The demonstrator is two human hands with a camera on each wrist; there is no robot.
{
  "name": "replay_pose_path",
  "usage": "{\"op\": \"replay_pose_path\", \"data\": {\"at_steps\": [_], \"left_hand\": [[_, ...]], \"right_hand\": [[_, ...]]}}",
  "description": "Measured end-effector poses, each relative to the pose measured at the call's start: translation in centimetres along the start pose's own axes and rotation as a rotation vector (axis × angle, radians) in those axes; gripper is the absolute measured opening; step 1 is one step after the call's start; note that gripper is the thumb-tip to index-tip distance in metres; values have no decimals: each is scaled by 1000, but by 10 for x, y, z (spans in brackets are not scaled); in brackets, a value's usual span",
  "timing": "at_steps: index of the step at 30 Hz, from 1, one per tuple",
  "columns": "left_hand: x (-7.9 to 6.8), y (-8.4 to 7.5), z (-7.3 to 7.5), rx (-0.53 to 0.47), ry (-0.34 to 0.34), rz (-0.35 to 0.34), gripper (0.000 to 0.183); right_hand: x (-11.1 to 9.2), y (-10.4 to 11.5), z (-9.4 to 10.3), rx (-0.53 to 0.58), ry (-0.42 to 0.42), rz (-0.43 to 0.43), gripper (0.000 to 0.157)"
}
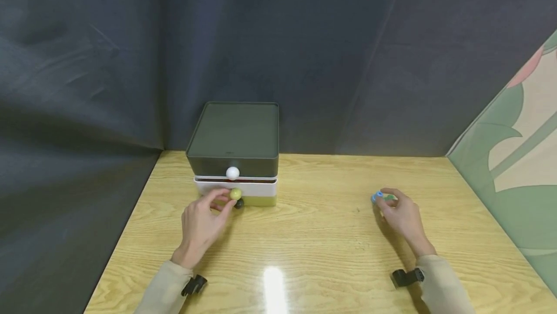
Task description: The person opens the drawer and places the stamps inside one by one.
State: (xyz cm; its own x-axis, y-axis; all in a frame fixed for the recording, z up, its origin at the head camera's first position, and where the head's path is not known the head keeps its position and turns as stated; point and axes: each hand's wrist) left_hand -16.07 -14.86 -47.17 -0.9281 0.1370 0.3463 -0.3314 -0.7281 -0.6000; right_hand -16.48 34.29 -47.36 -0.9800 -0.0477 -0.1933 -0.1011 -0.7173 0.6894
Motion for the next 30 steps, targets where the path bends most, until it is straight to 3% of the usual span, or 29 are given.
{"op": "replay_pose_path", "data": {"at_steps": [17,20,24,27,30], "left_hand": [[4,5,-2,-20,19,78,19],[-1,9,-5,11,93,138,19],[-6,13,-10,54,244,248,30],[-3,13,-15,71,313,275,38],[2,10,-18,91,333,269,36]], "right_hand": [[3,2,0,-8,1,39,56],[2,1,-1,5,6,41,55],[-2,-2,-2,14,7,38,52],[-4,-3,-1,1,-9,42,51],[-3,-1,-1,-6,-20,47,53]]}}
Point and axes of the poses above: each hand's wrist, its own x-axis towards the middle knuckle, its own z-axis out of the back of the hand, y = z × x, and after that the axes turned 15 degrees about y, right-handed
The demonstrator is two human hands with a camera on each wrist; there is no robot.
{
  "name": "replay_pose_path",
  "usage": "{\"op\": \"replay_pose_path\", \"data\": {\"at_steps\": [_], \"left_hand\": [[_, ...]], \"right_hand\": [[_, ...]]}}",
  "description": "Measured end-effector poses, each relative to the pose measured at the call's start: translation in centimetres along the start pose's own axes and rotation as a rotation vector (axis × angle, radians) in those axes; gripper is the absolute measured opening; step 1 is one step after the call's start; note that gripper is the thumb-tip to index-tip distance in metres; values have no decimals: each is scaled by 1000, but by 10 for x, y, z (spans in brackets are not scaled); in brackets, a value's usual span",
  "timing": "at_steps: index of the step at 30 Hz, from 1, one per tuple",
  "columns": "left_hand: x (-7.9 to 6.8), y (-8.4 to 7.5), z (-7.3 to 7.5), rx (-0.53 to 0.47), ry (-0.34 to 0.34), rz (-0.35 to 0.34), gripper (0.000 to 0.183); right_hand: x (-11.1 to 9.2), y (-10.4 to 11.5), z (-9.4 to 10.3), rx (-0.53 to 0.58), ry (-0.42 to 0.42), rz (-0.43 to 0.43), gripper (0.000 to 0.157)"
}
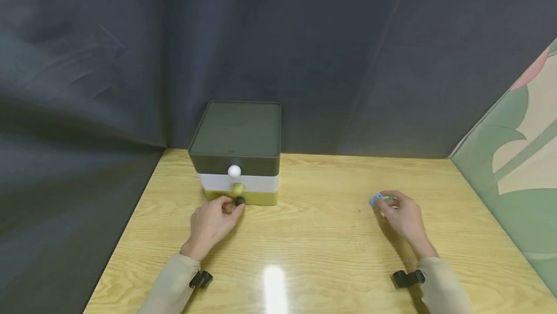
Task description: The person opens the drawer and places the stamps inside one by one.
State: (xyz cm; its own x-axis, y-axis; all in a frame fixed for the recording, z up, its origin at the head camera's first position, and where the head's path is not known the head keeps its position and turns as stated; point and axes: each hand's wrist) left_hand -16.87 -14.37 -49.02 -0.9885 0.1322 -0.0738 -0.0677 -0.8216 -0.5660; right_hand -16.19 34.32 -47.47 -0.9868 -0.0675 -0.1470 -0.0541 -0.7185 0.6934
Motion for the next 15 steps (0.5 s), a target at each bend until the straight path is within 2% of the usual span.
{"op": "replay_pose_path", "data": {"at_steps": [6,10,15], "left_hand": [[4,-4,-1,22,-4,-4,33],[5,-7,0,33,-35,-10,30],[7,-8,0,64,-28,-15,28]], "right_hand": [[1,8,-4,15,5,-3,53],[0,11,-5,24,-15,22,52],[-2,15,-8,51,-31,43,52]]}}
Point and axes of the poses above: each hand's wrist, its own x-axis towards the middle knuckle, its own z-axis out of the back of the hand, y = z × x, and after that the axes turned 15 degrees about y, right-handed
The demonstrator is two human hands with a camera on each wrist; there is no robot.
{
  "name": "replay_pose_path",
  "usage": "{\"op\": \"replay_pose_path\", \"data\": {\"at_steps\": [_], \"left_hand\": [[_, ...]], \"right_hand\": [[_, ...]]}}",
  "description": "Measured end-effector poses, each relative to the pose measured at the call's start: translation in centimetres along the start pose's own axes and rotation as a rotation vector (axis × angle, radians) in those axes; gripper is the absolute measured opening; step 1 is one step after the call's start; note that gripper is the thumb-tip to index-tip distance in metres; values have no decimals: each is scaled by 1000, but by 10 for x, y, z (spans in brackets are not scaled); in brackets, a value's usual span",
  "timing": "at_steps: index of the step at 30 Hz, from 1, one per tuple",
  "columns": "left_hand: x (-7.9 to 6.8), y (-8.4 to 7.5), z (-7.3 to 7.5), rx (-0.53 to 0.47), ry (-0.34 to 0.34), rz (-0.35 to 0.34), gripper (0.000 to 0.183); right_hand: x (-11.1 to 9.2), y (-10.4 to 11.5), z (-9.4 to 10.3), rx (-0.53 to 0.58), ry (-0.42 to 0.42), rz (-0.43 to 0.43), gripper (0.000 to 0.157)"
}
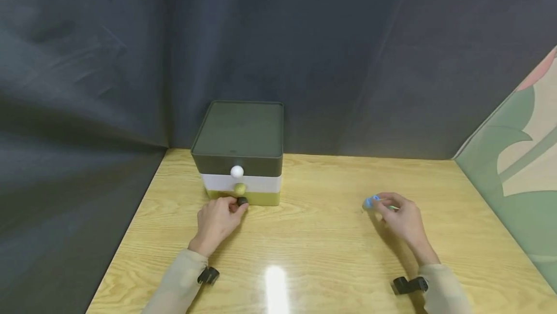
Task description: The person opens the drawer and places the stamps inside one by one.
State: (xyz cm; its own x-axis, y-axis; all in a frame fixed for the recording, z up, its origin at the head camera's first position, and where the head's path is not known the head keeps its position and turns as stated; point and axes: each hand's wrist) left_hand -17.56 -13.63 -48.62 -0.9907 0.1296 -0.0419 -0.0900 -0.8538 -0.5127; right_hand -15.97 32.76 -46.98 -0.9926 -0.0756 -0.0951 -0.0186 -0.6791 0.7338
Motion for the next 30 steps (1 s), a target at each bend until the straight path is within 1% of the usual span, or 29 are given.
{"op": "replay_pose_path", "data": {"at_steps": [4,11,15,19,24,27,30], "left_hand": [[0,0,-1,12,15,2,28],[-4,1,1,41,16,-10,28],[-10,1,2,43,35,-19,27],[-16,-2,3,30,71,-19,24],[-27,-4,7,18,113,0,25],[-33,-4,9,12,131,7,26],[-36,-3,10,8,145,7,26]], "right_hand": [[-2,3,-3,30,5,5,51],[-7,12,-10,53,0,42,42],[-11,18,-13,58,-1,62,38],[-13,24,-14,69,1,74,37],[-12,32,-18,85,13,81,34],[-12,36,-21,90,27,100,33],[-12,42,-24,97,48,120,33]]}}
Point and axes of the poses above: each hand's wrist, its own x-axis towards the middle knuckle, its own z-axis out of the back of the hand, y = z × x, and after that the axes turned 15 degrees about y, right-handed
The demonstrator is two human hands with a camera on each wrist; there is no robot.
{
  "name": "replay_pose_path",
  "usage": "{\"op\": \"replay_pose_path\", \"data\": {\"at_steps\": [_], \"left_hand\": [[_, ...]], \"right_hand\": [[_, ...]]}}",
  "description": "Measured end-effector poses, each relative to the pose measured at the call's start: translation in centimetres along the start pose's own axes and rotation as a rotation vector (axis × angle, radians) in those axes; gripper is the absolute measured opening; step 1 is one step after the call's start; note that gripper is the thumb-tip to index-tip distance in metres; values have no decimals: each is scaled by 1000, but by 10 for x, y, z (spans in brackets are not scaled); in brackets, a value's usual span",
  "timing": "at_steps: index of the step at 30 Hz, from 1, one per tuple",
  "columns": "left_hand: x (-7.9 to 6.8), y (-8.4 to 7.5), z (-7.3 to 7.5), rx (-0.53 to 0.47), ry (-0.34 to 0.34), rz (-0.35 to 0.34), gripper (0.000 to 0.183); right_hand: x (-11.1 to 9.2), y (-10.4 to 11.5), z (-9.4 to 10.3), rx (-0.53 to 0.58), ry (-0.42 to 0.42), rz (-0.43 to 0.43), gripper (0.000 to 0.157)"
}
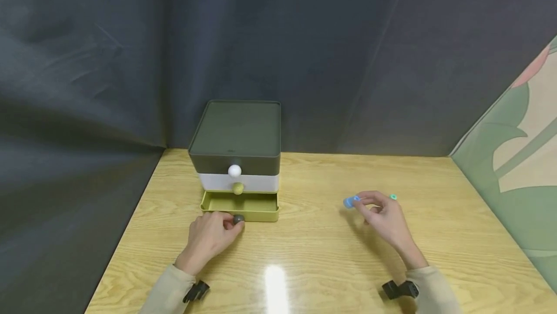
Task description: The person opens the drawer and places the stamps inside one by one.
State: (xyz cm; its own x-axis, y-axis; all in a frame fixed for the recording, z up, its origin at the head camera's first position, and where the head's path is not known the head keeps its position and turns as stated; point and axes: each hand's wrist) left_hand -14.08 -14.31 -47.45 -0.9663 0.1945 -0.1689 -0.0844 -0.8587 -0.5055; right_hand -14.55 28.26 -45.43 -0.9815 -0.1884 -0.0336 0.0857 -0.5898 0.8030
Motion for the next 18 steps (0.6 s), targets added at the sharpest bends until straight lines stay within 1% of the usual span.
{"op": "replay_pose_path", "data": {"at_steps": [8,13,18], "left_hand": [[-5,0,1,6,49,-2,28],[-9,-1,1,9,56,-1,25],[-14,-1,0,15,72,-8,22]], "right_hand": [[2,12,-14,52,46,31,31],[4,20,-22,20,61,41,29],[6,27,-30,-4,73,72,25]]}}
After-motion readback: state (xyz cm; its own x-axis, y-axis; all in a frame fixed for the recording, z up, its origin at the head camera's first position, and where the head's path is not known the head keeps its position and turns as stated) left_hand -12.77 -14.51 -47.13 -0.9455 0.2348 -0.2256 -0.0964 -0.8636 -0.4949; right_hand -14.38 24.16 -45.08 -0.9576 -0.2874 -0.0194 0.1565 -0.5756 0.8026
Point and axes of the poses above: each hand's wrist, its own x-axis towards the middle knuckle, its own z-axis out of the back of the hand, y = z × x, and after that the axes turned 15 degrees about y, right-handed
